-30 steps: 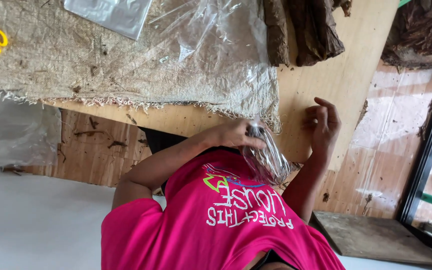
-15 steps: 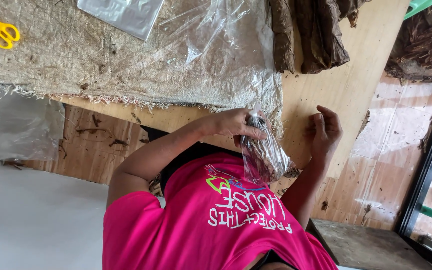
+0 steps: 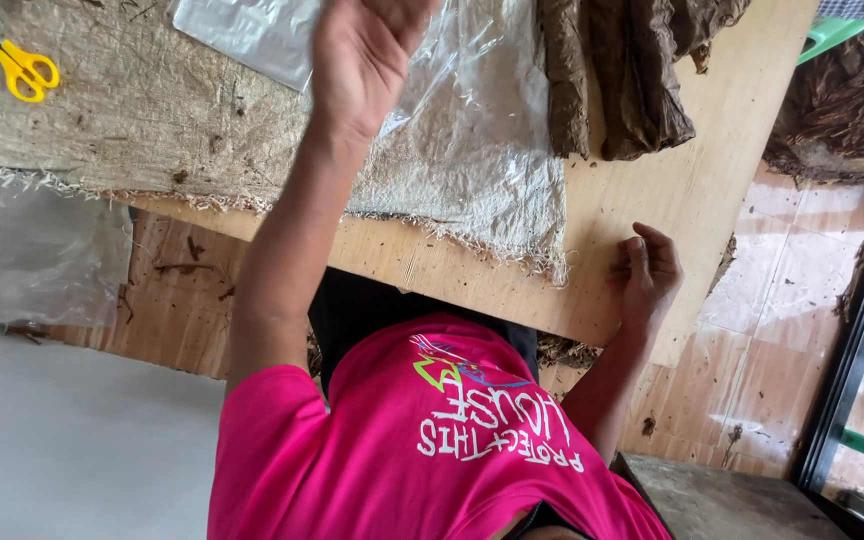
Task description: The person places dark brown fibrous material into clear plastic bags on a wooden table, then seals each bag by hand. The person repeats this process for several pieces, placing the sealed bags on the table.
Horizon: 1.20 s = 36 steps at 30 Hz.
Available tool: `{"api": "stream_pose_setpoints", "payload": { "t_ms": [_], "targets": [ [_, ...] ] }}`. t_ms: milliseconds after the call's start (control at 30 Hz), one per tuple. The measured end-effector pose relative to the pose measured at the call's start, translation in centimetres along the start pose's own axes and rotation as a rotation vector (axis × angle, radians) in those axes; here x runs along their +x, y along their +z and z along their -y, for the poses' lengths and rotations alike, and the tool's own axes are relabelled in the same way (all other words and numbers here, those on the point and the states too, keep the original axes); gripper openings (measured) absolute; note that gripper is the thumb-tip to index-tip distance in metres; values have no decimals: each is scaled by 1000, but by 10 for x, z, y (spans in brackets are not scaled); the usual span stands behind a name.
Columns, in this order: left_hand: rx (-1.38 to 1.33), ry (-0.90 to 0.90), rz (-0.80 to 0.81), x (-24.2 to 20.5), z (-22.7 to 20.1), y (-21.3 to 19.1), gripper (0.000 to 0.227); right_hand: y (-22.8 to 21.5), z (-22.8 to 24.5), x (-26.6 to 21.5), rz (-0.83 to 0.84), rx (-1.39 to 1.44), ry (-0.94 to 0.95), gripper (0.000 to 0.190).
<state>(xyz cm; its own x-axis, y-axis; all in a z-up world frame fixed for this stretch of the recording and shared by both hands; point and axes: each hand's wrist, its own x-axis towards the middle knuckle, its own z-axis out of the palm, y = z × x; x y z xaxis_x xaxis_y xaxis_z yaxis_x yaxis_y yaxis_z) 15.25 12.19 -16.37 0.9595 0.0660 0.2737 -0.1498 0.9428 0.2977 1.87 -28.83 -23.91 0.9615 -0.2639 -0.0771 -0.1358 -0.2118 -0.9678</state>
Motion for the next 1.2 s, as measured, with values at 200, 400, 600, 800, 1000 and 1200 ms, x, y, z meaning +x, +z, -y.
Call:
{"api": "stream_pose_setpoints", "payload": {
  "t_ms": [200,400,600,800,1000,1200],
  "targets": [
    [183,-333,-109,-41,51,-39,42,-2,-5,0,-5,1,11,18],
    [135,-439,-89,-52,64,-64,38,0,-4,0,-25,30,23,18],
    [109,-440,-101,-54,64,-66,38,0,-3,0,-31,24,6,17],
    [323,-277,-196,-42,61,-38,26,0,-4,1,-28,77,36,16],
    [1172,-172,25,-12,94,-1,8,-2,-5,3,-43,92,46,14],
    [1662,-34,93,31,174,-21,27,-6,-8,2,-25,149,49,14]
  ]
}}
